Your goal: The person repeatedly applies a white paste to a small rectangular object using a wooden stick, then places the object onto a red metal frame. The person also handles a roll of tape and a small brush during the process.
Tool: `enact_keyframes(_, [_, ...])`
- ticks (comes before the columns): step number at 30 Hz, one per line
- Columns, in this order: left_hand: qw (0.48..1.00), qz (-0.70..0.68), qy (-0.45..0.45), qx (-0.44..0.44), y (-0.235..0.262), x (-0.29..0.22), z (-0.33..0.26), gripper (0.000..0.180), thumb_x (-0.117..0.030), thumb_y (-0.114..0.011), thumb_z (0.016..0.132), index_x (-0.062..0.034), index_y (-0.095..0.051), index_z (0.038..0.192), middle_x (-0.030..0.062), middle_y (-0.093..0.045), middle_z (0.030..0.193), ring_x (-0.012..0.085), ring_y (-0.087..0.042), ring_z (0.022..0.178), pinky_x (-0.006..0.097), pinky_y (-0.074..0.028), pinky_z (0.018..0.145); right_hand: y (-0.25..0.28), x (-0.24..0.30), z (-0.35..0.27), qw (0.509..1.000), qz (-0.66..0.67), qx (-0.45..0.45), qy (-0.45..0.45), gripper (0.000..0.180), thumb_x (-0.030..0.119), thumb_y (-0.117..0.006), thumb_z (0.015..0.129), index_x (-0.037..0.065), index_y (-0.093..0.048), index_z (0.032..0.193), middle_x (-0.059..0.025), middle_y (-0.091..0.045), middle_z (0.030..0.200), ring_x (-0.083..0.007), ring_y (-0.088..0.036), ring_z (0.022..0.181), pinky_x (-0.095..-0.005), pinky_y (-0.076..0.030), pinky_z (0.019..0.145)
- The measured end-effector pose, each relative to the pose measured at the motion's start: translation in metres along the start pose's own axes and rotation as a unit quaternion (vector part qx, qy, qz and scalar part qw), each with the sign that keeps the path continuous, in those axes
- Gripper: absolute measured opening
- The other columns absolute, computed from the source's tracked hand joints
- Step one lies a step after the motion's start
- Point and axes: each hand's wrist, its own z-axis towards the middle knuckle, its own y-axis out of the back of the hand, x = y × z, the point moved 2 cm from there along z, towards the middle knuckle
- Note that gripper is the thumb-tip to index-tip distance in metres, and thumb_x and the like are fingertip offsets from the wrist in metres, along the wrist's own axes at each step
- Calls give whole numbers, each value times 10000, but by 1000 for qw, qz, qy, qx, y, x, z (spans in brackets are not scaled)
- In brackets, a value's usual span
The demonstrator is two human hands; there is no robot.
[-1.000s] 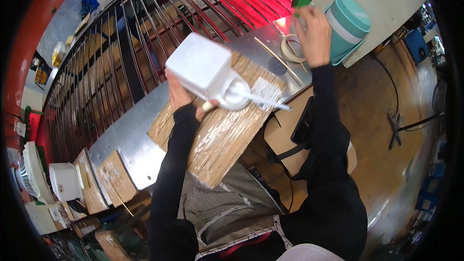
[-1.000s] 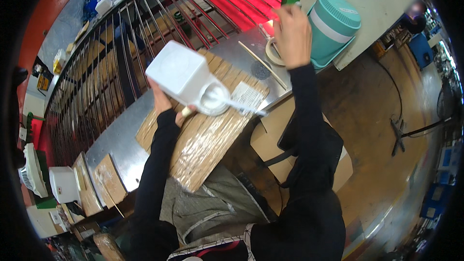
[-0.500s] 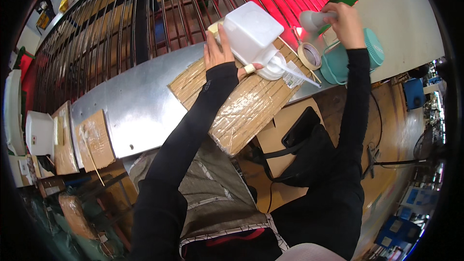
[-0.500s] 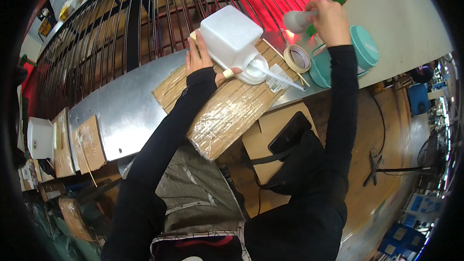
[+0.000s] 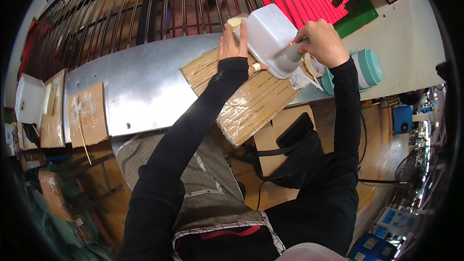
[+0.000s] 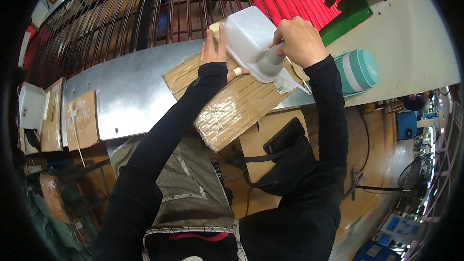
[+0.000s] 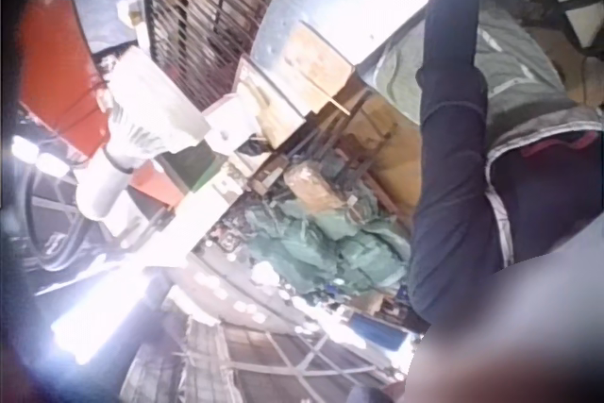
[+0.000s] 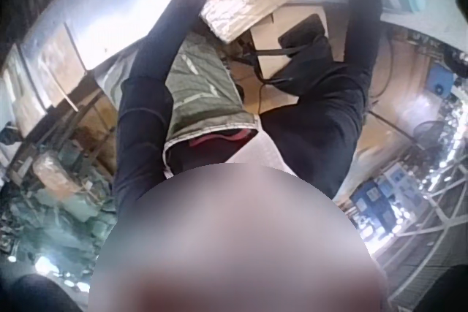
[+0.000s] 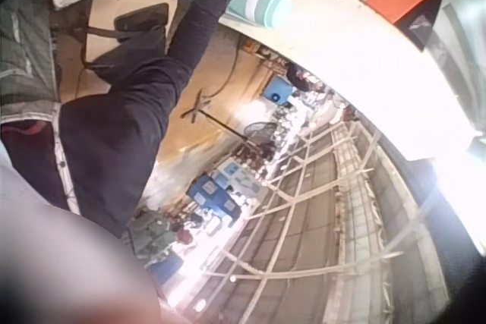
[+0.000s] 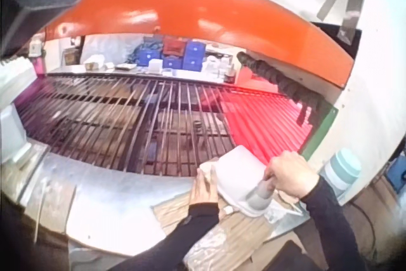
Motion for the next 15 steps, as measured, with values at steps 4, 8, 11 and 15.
enact_keyframes(4, [1000, 20, 20, 9, 1, -7, -2, 1481, -698, -865, 589, -149, 26, 1636, 476, -191, 1518, 548, -248, 1463, 566, -186, 1220, -3, -7, 4, 1000, -16, 16, -21, 236, 47, -851, 608, 86, -786, 832, -133, -734, 807, -325, -710, 814, -439, -556, 737])
enact_keyframes(8, [999, 43, 28, 8, -2, -10, -2, 1465, -689, -858, 609, -145, 37, 1634, 478, -209, 1510, 542, -230, 1472, 562, -162, 1227, -6, -8, 6, 998, -55, -25, 4, 205, 61, -848, 605, 102, -785, 796, -117, -731, 774, -314, -715, 829, -451, -558, 733])
enact_keyframes(11, [998, 50, 26, -2, -7, -8, -2, 1436, -681, -847, 636, -122, 24, 1631, 473, -217, 1513, 554, -245, 1460, 570, -163, 1225, -7, -4, 7, 995, -78, 37, -41, 281, 105, -857, 615, 121, -788, 887, -123, -739, 860, -323, -706, 902, -456, -558, 764])
enact_keyframes(15, [999, -23, 31, -19, 2, -4, -3, 1364, -637, -838, 682, -118, -8, 1631, 456, -213, 1530, 585, -272, 1427, 584, -196, 1215, 9, 20, -6, 990, -104, 86, -47, 456, 181, -873, 648, 154, -746, 1086, -150, -693, 1010, -358, -677, 975, -465, -549, 808])
